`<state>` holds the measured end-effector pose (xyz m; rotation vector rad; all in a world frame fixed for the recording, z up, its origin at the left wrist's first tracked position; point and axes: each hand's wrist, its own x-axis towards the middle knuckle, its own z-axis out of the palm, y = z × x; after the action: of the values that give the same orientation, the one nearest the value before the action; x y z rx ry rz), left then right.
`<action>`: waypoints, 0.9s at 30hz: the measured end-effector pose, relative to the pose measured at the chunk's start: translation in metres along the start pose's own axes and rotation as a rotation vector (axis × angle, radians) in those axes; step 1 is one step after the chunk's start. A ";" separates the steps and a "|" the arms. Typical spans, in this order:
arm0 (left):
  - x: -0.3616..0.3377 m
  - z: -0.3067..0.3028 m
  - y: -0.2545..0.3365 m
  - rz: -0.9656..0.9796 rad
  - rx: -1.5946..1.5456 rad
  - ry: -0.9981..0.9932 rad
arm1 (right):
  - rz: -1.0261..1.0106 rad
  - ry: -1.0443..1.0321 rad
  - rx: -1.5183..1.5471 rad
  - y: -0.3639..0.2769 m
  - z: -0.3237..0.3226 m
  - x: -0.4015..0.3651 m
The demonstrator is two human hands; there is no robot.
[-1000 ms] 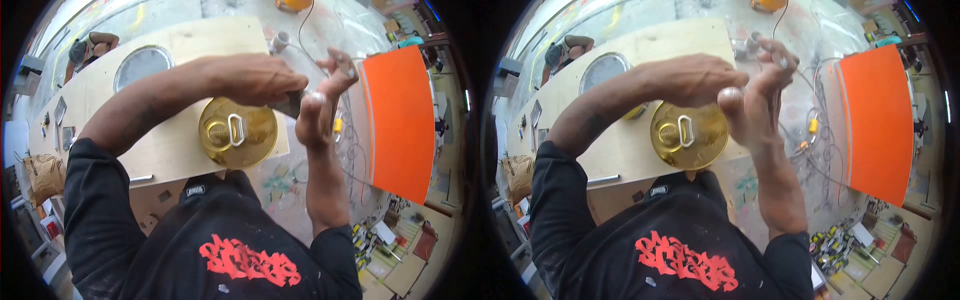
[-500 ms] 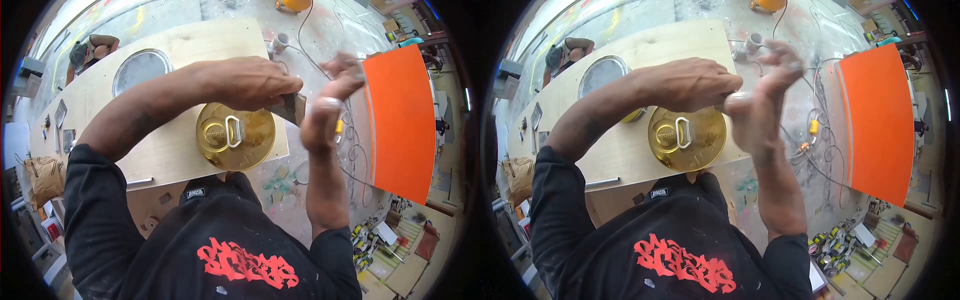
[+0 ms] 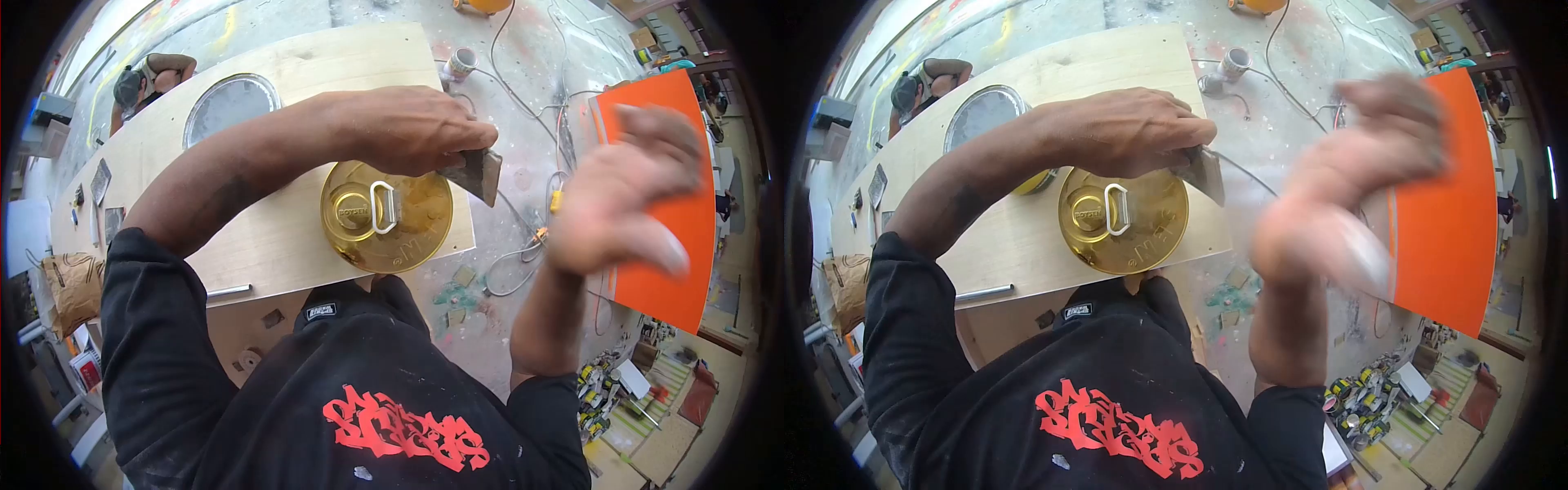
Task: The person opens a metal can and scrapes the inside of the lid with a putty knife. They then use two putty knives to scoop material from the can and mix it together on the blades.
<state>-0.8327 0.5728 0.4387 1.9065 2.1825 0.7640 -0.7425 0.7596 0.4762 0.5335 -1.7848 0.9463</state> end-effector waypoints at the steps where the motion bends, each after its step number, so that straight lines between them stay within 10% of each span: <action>1: 0.001 0.003 0.000 0.011 0.009 0.010 | -0.031 0.061 0.119 0.001 -0.006 0.007; 6: 0.001 0.004 0.002 0.025 -0.021 0.007 | 0.388 -0.311 -0.302 -0.006 0.018 -0.059; 10: 0.004 -0.005 0.005 -0.030 0.012 -0.043 | 0.244 -0.213 -0.002 0.006 0.011 -0.042; 15: 0.007 -0.001 -0.001 -0.041 0.021 -0.016 | 1.014 -0.306 0.631 -0.008 0.013 -0.064; 22: -0.009 -0.012 0.011 -0.219 0.111 0.251 | 1.100 -0.856 0.102 -0.002 0.002 -0.048; 27: -0.056 -0.010 0.008 -0.558 -0.120 0.431 | 1.265 -0.862 -0.126 0.010 -0.003 -0.053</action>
<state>-0.8196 0.5169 0.4393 1.0481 2.6470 1.2251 -0.7267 0.7647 0.4243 -0.4818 -3.0230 1.5220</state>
